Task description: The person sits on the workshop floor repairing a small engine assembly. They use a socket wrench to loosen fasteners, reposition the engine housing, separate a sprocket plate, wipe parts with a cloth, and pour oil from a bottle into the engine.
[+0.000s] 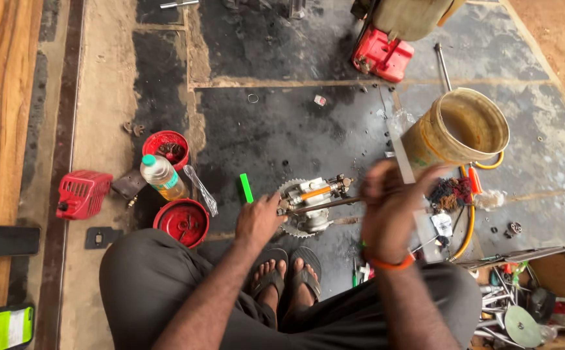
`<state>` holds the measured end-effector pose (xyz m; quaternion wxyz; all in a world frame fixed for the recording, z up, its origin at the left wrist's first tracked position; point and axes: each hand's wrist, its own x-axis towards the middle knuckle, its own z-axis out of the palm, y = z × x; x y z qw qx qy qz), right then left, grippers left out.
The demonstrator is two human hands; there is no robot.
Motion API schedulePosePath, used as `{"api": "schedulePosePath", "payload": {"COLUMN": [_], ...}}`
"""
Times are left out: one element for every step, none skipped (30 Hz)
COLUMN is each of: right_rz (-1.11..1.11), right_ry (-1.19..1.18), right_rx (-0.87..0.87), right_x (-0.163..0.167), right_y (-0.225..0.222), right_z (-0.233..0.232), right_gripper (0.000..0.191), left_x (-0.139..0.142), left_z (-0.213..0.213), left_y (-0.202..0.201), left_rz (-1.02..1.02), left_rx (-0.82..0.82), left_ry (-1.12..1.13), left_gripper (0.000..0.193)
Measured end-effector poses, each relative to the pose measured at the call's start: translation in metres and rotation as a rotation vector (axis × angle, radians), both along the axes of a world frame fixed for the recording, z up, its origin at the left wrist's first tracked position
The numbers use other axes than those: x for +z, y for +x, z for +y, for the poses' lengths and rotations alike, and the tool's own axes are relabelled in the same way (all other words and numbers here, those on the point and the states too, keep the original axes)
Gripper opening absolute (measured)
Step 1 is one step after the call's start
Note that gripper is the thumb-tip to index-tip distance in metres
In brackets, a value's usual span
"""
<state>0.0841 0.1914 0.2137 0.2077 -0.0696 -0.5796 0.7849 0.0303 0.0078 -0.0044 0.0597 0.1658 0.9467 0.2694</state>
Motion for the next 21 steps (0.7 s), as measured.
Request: {"api": "schedulePosePath", "payload": {"right_rz": [0.028,0.048,0.071,0.094,0.121,0.149,0.173,0.195,0.205,0.216,0.216,0.221,0.227,0.239,0.244,0.249,0.252,0.255,0.245,0.236,0.231], "right_ry": [0.007,-0.110,-0.228,-0.182,-0.138,-0.094,-0.068,-0.041,-0.050,-0.059,-0.105,-0.115,-0.124,-0.099,-0.090,-0.082,-0.089,-0.097,-0.095,-0.092,-0.088], "right_rx": [-0.045,-0.033,-0.019,-0.033,-0.048,-0.065,-0.091,-0.121,-0.145,-0.170,-0.187,-0.197,-0.208,-0.209,-0.211,-0.213,-0.219,-0.225,-0.209,-0.194,-0.179], "right_x": [0.001,0.003,0.004,0.003,0.001,-0.003,-0.006,-0.010,-0.013,-0.015,-0.017,-0.018,-0.019,-0.020,-0.020,-0.021,-0.023,-0.025,-0.028,-0.032,-0.035], "right_y": [0.002,0.005,0.007,0.010,0.010,0.010,0.010,0.010,0.010,0.010,0.010,0.010,0.010,0.010,0.009,0.008,0.007,0.005,0.002,0.000,-0.003], "right_z": [0.015,0.035,0.056,0.074,0.092,0.105,0.116,0.124,0.129,0.134,0.136,0.137,0.138,0.139,0.139,0.140,0.140,0.140,0.139,0.137,0.136], "right_gripper": [0.088,0.087,0.086,0.085,0.084,0.084,0.082,0.080,0.080,0.079,0.079,0.078,0.078,0.077,0.076,0.076,0.076,0.077,0.077,0.078,0.079], "left_x": [-0.001,-0.002,-0.001,0.001,0.003,0.006,0.010,0.014,0.019,0.023,0.027,0.031,0.035,0.038,0.040,0.041,0.041,0.041,0.039,0.037,0.034], "left_z": [-0.003,-0.006,-0.009,-0.013,-0.015,-0.017,-0.018,-0.017,-0.016,-0.014,-0.012,-0.009,-0.006,-0.002,0.002,0.007,0.013,0.020,0.028,0.037,0.048], "left_y": [-0.004,-0.007,-0.012,-0.015,-0.018,-0.019,-0.020,-0.019,-0.017,-0.016,-0.013,-0.011,-0.011,-0.011,-0.011,-0.011,-0.013,-0.015,-0.017,-0.019,-0.024], "left_rz": [0.007,-0.008,-0.019,-0.026,-0.002,0.023,0.047,0.043,0.039,0.033,0.014,-0.004,-0.020,0.018,0.053,0.085,0.121,0.156,0.190,0.179,0.171], "left_rx": [-0.017,-0.039,-0.060,-0.077,-0.062,-0.049,-0.039,-0.034,-0.033,-0.032,-0.028,-0.024,-0.020,-0.010,0.004,0.018,0.005,-0.008,-0.021,-0.047,-0.073], "left_ry": [0.013,-0.019,-0.050,-0.083,-0.095,-0.109,-0.123,-0.126,-0.128,-0.129,-0.124,-0.118,-0.113,-0.125,-0.138,-0.153,-0.128,-0.104,-0.080,-0.042,-0.002], "left_gripper": [0.061,0.062,0.063,0.064,0.069,0.074,0.079,0.080,0.081,0.082,0.081,0.080,0.080,0.084,0.088,0.092,0.089,0.086,0.083,0.082,0.080]}}
